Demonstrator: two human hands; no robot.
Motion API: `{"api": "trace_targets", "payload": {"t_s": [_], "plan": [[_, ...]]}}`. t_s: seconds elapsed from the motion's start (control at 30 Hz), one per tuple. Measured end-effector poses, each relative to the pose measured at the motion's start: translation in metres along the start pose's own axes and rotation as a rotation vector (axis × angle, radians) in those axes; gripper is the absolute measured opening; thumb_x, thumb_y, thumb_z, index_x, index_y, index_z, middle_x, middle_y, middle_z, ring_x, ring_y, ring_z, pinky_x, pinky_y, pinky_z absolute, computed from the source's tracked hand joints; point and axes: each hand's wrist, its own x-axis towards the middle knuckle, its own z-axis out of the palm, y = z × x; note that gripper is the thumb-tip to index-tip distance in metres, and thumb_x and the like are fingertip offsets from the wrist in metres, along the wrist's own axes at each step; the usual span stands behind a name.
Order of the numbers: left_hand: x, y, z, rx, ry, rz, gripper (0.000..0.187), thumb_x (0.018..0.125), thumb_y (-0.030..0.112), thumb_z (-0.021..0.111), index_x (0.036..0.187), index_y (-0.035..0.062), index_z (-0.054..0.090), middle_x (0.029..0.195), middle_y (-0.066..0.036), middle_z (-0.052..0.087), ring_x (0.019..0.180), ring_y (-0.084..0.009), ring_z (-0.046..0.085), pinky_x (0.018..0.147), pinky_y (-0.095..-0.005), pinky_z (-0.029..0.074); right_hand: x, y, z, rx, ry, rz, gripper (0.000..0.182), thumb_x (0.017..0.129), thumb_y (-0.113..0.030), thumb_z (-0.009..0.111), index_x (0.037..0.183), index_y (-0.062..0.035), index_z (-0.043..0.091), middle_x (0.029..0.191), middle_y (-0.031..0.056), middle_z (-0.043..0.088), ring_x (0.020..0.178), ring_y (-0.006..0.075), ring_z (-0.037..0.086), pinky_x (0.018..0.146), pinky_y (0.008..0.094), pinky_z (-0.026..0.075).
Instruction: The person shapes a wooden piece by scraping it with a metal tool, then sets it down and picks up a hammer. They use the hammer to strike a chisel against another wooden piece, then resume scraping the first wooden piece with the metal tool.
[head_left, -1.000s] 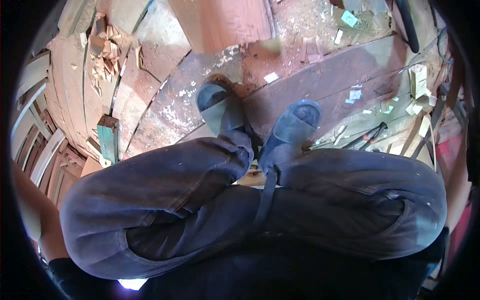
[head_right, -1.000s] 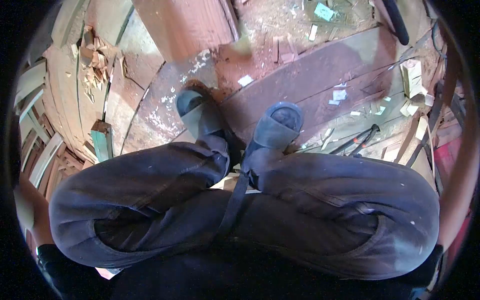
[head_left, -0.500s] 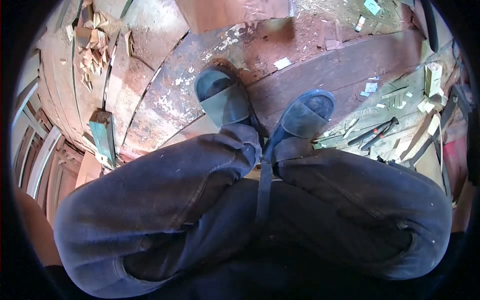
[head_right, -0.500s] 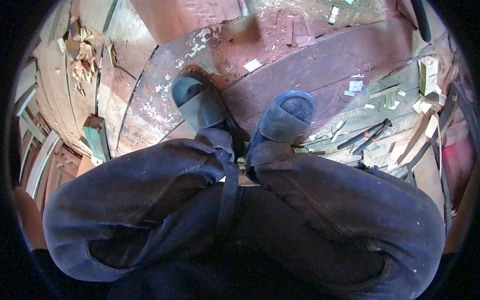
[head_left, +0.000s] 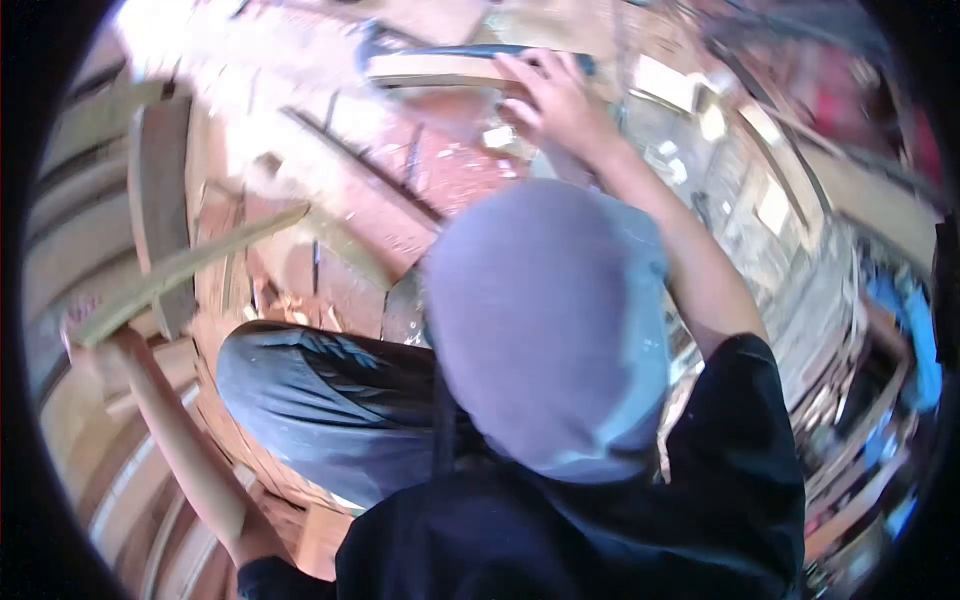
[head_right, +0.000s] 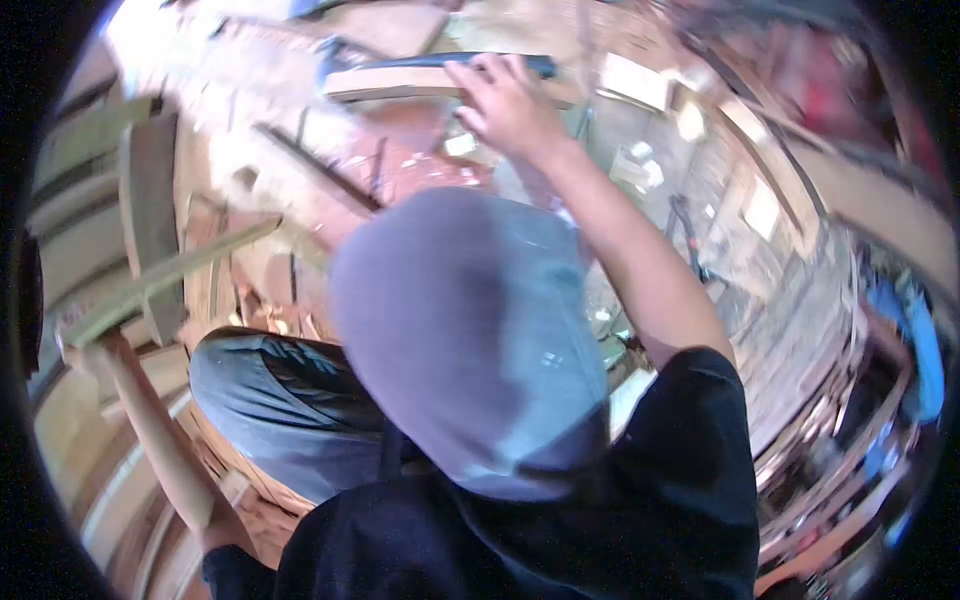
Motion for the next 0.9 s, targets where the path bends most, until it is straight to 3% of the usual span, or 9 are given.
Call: {"api": "trace_targets", "payload": {"t_s": [0.13,0.3,0.37,0.4,0.43,0.47,0.57,0.63,0.9], "plan": [[0.007,-0.012,-0.018,0.078,-0.016,-0.018,0.024,0.085,0.012,0.07,0.104,-0.0028,0.065,0.101,-0.015,0.067,0.087,-0.0296,0.067,0.08,-0.0466,0.061,-0.106,0.018,-0.115,0.101,0.028,0.317,0.049,0.095,-0.021,0.067,0.142,-0.0105,0.055,0.12,0.0115,0.06,0.112,0.0277,0.059,0.097,0.0401,0.05],[-0.011,0.016,0.024,0.362,0.263,0.009,0.02,0.082,0.015,0.062,0.091,-0.0028,0.068,0.09,-0.016,0.068,0.076,-0.0286,0.067,0.067,-0.0427,0.062,-0.405,0.025,-0.221,0.187,0.291,1.188,0.04,0.098,-0.013,0.063,0.136,-0.0015,0.057,0.096,0.0105,0.069,0.081,0.017,0.066,0.072,0.03,0.052],[-0.014,0.033,0.037,0.42,0.283,-0.007,0.018,0.079,0.016,0.061,0.083,-0.0004,0.069,0.085,-0.016,0.067,0.075,-0.0277,0.067,0.068,-0.0426,0.062,-0.53,-0.023,-0.219,-0.112,-0.06,1.5,0.06,0.095,-0.031,0.071,0.14,0.0043,0.051,0.092,0.0116,0.067,0.084,0.0166,0.066,0.069,0.0296,0.053],[-0.014,0.036,0.048,0.354,0.251,0.016,0.018,0.08,0.016,0.061,0.083,-0.0007,0.069,0.085,-0.016,0.067,0.075,-0.0277,0.067,0.069,-0.0426,0.061,-0.546,-0.066,-0.21,0.238,0.1,1.671,0.074,0.094,-0.031,0.074,0.149,0.0034,0.04,0.101,0.0117,0.064,0.09,0.0187,0.063,0.072,0.0336,0.056],[-0.017,0.046,0.057,0.292,0.223,0.038,0.018,0.08,0.015,0.061,0.083,-0.001,0.069,0.084,-0.016,0.067,0.075,-0.0278,0.067,0.069,-0.0426,0.061,-0.595,-0.098,-0.174,0.435,0.289,1.517,0.089,0.091,-0.031,0.077,0.156,0.0019,0.026,0.119,0.0157,0.06,0.101,0.0203,0.062,0.075,0.0351,0.057],[-0.02,0.051,0.062,0.234,0.194,0.059,0.018,0.08,0.015,0.061,0.083,-0.0013,0.069,0.084,-0.015,0.066,0.075,-0.0279,0.067,0.07,-0.0425,0.061,-0.593,-0.132,-0.16,0.418,0.029,1.688,0.109,0.084,-0.03,0.084,0.16,0.0012,0.011,0.136,0.0202,0.051,0.116,0.0281,0.059,0.088,0.0406,0.056],[-0.006,0.041,0.069,0.378,0.199,0.069,0.021,0.084,0.017,0.06,0.089,-0.0017,0.068,0.092,-0.014,0.065,0.082,-0.0271,0.066,0.072,-0.0407,0.059,-0.547,-0.19,-0.09,0.122,0.082,1.461,0.136,0.069,-0.036,0.093,0.161,-0.0032,-0.002,0.143,0.0267,0.043,0.125,0.0421,0.05,0.105,0.051,0.044],[0.007,0.03,0.065,0.611,0.132,0.146,0.023,0.088,0.018,0.058,0.096,-0.0014,0.068,0.099,-0.013,0.065,0.087,-0.0268,0.064,0.075,-0.042,0.057,-0.509,-0.199,-0.08,0.049,0.126,1.685,0.146,0.062,-0.043,0.094,0.161,-0.0062,-0.006,0.139,0.0317,0.042,0.12,0.0506,0.05,0.104,0.055,0.042],[-0.011,0.073,0.131,0.611,0.045,0.149,0.028,0.094,0.016,0.052,0.104,-0.0048,0.067,0.104,-0.02,0.066,0.09,-0.0293,0.064,0.078,-0.0459,0.057,-0.476,-0.204,-0.084,0.046,0.083,1.843,0.146,0.064,-0.053,0.091,0.161,-0.0077,-0.007,0.135,0.0374,0.04,0.116,0.0541,0.052,0.102,0.0544,0.044]]}}
